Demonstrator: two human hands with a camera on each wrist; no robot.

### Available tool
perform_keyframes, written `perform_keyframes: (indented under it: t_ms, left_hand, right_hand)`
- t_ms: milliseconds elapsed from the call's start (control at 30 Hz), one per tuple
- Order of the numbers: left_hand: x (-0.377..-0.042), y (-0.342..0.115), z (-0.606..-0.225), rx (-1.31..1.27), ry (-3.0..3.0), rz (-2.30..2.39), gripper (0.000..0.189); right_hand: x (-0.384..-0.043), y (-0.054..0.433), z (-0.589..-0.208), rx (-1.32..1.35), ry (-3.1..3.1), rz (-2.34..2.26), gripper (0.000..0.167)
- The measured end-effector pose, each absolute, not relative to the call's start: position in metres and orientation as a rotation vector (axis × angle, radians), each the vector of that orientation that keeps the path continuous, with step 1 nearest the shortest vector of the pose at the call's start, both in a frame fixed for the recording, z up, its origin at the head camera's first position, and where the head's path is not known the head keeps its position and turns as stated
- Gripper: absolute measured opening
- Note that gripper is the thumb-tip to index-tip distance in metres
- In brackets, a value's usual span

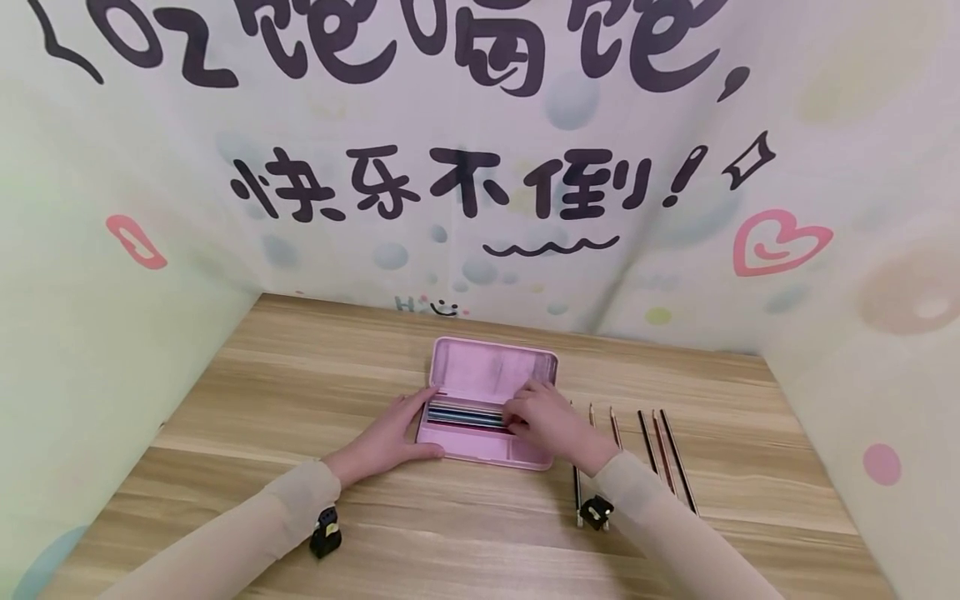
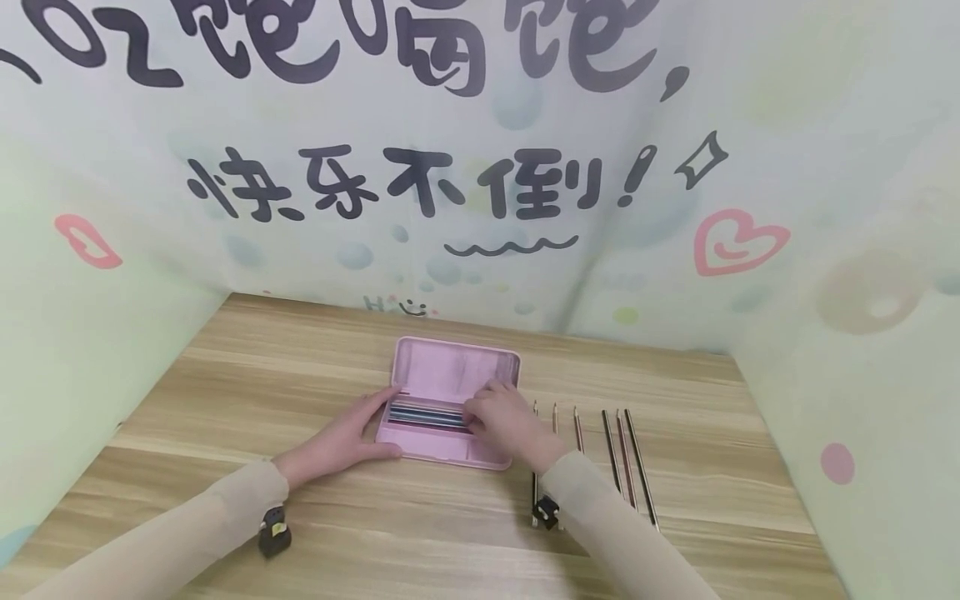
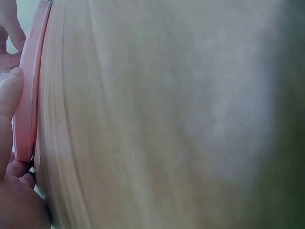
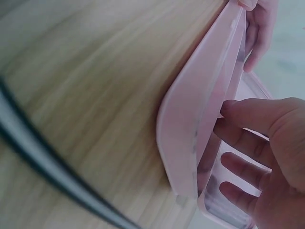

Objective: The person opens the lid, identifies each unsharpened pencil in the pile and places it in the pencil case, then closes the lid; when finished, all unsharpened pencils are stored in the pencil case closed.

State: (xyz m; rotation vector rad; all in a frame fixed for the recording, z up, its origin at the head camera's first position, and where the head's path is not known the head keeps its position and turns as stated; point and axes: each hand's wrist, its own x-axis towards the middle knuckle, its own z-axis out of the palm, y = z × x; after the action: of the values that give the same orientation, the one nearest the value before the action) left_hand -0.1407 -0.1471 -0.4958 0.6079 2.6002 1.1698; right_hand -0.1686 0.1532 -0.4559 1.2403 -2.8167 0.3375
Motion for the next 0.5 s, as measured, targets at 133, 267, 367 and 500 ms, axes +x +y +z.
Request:
perform_keyframes:
  t_ms: [133,267,367,500]
  left_hand:
    - [-0.142,-0.147,-0.497,0.616,2.609,1.155,0.099]
    - [-0.142,-0.147,-0.498,0.606,2.611,1.153,0.100]
    - [-0.143,-0.147,-0.498,0.609,2.614,1.157,0.100]
    - [-0.143,-0.146,-0.498,0.607,2.613,1.151,0.100]
  right_hand:
    - [-0.166,0.161,-0.456,1.210,-2.779,0.341,0.010]
    - [-0.161,0.172,-0.452,1.173,-2.764,0.374,0.011]
    - [-0.158,0.180,-0.449,1.137,-2.756,0.391,0.010]
    - [-0.153,0.192,-0.444,1.100,-2.743,0.404,0.011]
